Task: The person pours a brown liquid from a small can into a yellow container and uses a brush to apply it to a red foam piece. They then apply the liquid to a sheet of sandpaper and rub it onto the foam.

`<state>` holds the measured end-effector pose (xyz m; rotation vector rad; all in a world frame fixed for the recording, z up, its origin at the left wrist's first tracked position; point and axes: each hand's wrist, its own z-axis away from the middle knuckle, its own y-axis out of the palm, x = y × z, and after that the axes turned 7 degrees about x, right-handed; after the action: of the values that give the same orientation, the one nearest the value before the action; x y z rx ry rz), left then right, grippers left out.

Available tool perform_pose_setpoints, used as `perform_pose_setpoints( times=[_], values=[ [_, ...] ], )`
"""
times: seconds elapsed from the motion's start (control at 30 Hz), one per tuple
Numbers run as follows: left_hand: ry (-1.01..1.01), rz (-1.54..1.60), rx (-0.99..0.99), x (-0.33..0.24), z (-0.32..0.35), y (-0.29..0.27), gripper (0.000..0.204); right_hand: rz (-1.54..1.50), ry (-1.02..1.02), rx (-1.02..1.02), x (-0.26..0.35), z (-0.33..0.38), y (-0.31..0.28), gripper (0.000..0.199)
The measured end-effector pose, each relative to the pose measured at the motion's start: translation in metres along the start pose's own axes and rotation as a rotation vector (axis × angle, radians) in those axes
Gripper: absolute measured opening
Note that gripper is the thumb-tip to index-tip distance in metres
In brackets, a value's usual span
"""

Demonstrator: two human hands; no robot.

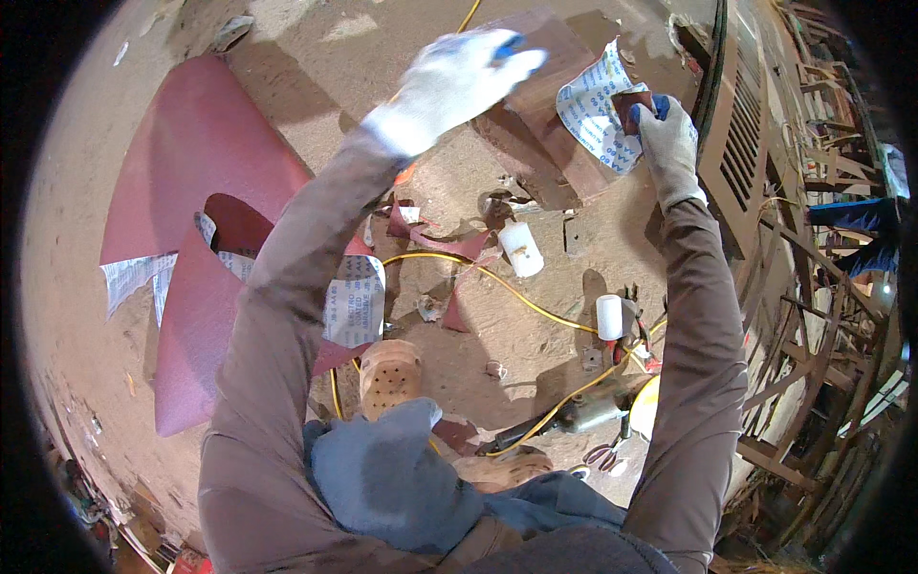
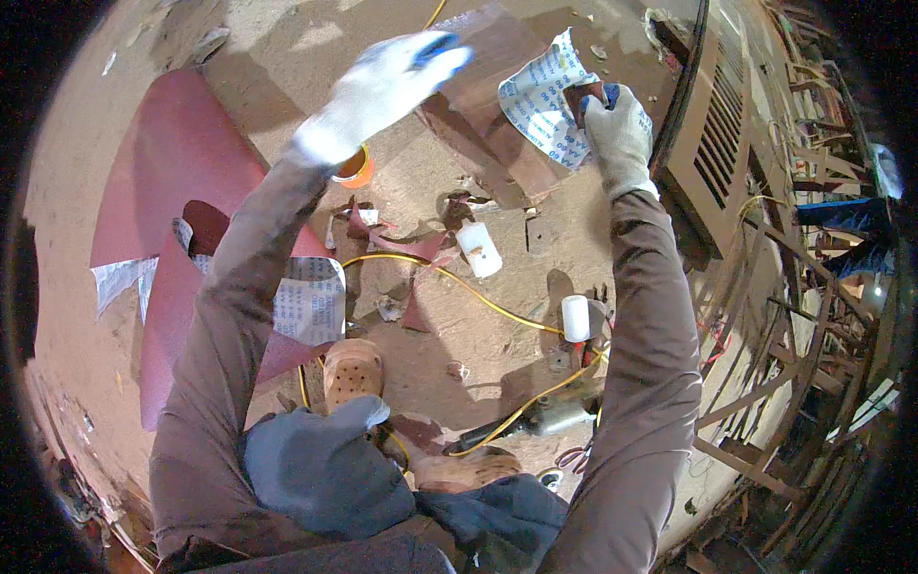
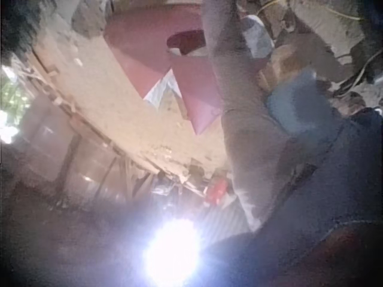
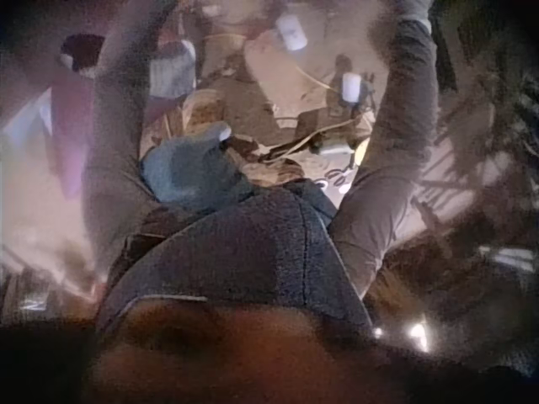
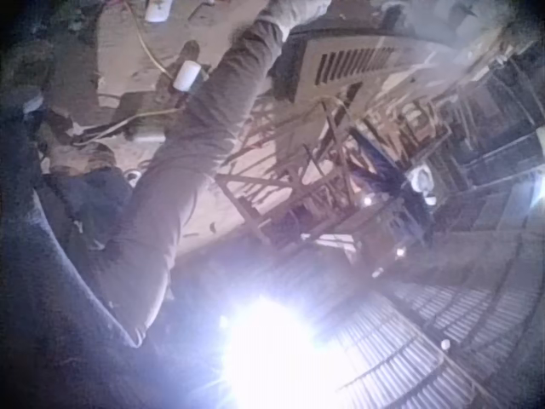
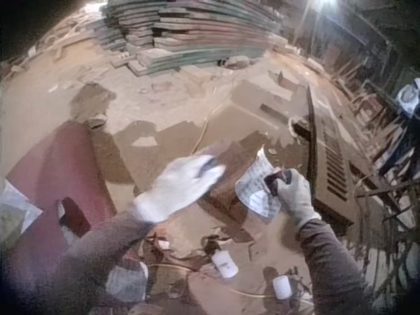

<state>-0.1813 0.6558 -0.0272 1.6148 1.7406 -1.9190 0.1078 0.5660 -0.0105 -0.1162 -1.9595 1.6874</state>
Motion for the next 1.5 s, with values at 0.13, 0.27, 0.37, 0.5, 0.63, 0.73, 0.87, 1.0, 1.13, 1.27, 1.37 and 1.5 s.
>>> perform_pose_setpoints(
  times=[0.13, 0.27, 0.37, 0.5, 0.63, 0.73, 0.87, 1.0, 1.13, 1.27, 1.37, 1.5],
  values=[
    [0.062, -0.227, 0.202, -0.011, -0.066, 0.029, 0.051, -0.061, -0.049, 0.028, 0.004, -0.002, 0.000, 0.035],
    [0.053, -0.354, 0.335, -0.018, -0.096, 0.035, 0.044, -0.021, -0.068, 0.128, 0.002, 0.003, -0.020, 0.036],
    [0.038, -0.303, 0.374, -0.029, -0.109, 0.022, 0.045, -0.060, -0.061, 0.182, 0.007, 0.005, -0.032, 0.037],
    [0.241, -0.248, 0.354, -0.024, -0.116, 0.024, 0.025, -0.042, -0.127, 0.206, 0.026, 0.011, -0.041, 0.035],
    [0.264, -0.531, 0.321, -0.024, -0.119, 0.035, 0.034, -0.043, -0.212, 0.055, 0.008, 0.006, -0.013, 0.031],
    [0.209, -0.355, 0.295, -0.030, -0.096, 0.036, 0.059, -0.172, -0.171, 0.045, -0.003, 0.010, -0.004, 0.030],
    [0.291, -0.650, 0.290, -0.052, -0.053, 0.044, 0.091, -0.058, -0.231, -0.067, -0.029, 0.013, 0.009, 0.030],
    [0.215, -0.823, 0.412, -0.052, -0.038, 0.047, 0.102, 0.052, -0.262, -0.156, -0.023, 0.017, 0.011, 0.032],
    [0.174, -0.933, 0.337, -0.054, -0.037, 0.054, 0.096, 0.163, -0.367, -0.186, -0.021, 0.015, 0.003, 0.030],
    [0.107, -0.879, 0.365, -0.074, -0.036, 0.048, 0.091, 0.289, -0.552, -0.285, -0.034, -0.004, 0.002, 0.028],
    [0.030, -0.893, 0.552, -0.081, -0.039, 0.049, 0.082, 0.282, -0.620, -0.213, -0.040, -0.009, 0.002, 0.031],
    [0.061, -0.923, 0.522, -0.060, -0.040, 0.070, 0.083, 0.295, -0.664, -0.094, -0.043, -0.017, 0.005, 0.023]
  ],
)
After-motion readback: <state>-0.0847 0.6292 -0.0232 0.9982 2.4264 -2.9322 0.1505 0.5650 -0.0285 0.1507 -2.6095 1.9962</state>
